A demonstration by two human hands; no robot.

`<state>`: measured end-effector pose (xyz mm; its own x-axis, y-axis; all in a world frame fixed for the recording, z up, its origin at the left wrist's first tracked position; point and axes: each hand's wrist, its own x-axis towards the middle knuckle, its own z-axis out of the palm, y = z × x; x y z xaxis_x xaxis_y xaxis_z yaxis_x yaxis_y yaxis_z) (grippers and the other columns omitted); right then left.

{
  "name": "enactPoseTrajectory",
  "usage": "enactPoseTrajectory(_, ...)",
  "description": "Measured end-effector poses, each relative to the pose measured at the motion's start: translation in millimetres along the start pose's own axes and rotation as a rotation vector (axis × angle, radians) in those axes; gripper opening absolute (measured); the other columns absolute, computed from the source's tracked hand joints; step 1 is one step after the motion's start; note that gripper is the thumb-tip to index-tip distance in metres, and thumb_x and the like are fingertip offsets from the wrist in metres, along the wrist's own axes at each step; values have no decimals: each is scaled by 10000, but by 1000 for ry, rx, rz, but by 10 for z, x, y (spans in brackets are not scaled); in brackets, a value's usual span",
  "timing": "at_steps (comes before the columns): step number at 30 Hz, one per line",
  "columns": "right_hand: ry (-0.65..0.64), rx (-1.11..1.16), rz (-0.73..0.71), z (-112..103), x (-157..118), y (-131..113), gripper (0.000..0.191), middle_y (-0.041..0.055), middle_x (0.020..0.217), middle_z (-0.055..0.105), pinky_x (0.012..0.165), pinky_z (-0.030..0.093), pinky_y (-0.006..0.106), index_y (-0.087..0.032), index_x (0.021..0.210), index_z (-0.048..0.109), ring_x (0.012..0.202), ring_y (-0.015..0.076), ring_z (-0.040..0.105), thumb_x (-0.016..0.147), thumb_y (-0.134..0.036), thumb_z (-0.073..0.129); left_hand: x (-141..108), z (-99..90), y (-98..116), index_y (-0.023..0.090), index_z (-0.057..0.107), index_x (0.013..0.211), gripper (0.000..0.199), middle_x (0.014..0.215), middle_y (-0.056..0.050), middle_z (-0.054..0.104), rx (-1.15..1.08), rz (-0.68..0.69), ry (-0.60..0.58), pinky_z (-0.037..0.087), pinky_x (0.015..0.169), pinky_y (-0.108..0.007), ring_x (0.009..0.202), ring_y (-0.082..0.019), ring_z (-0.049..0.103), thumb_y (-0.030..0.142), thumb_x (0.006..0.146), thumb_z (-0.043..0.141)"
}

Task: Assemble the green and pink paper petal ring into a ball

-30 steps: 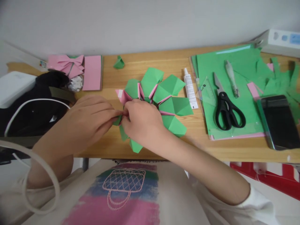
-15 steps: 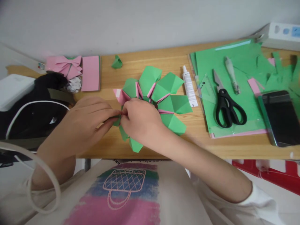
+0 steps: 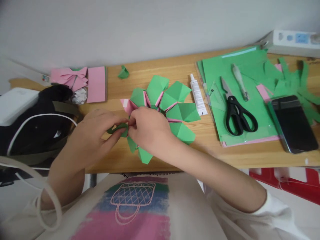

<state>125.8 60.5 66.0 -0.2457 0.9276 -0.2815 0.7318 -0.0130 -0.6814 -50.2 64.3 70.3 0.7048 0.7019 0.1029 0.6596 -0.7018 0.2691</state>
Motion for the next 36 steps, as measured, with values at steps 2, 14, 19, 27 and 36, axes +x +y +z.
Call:
enactPoseTrajectory(2,-5,-26,-4,5,-7,-15,117,49,901,727,710,440,305,-173,753,715,846,205,654,767,-126,608,-9,8,4,189,615,1068,177,976,-48,705,-28,-33,7,470,829,-368,935,-225,630,176,928,507)
enactPoseTrajectory(14,-42,-66,-62,74,-41,-67,205,129,1045,661,919,465,354,-98,838,720,1027,229,614,861,-74,517,7,-6,10,205,590,1127,262,1042,-35,713,-141,-92,-22,506,867,-327,984,-191,657,123,896,499)
enactPoseTrajectory(19,-18,-20,-127,46,-63,-55,227,121,1025,649,938,456,353,-95,844,726,1036,221,595,872,-58,504,6,-38,-38,213,601,1122,238,1039,-27,713,-146,-122,-45,502,865,-327,975,-187,662,172,918,485)
enactPoseTrajectory(27,311,144,-178,-44,-482,176,222,79,968,639,815,484,336,-160,898,687,907,193,615,907,-100,473,107,-81,2,218,562,1203,294,1056,-56,709,-45,-92,-184,464,855,-401,985,-251,642,326,939,490)
enactPoseTrajectory(36,302,157,-374,65,-818,250,229,85,962,678,781,448,343,-151,969,657,889,199,600,925,-112,436,242,-117,47,237,599,1219,372,870,-60,656,111,-66,-358,440,706,-346,835,-244,605,256,871,469)
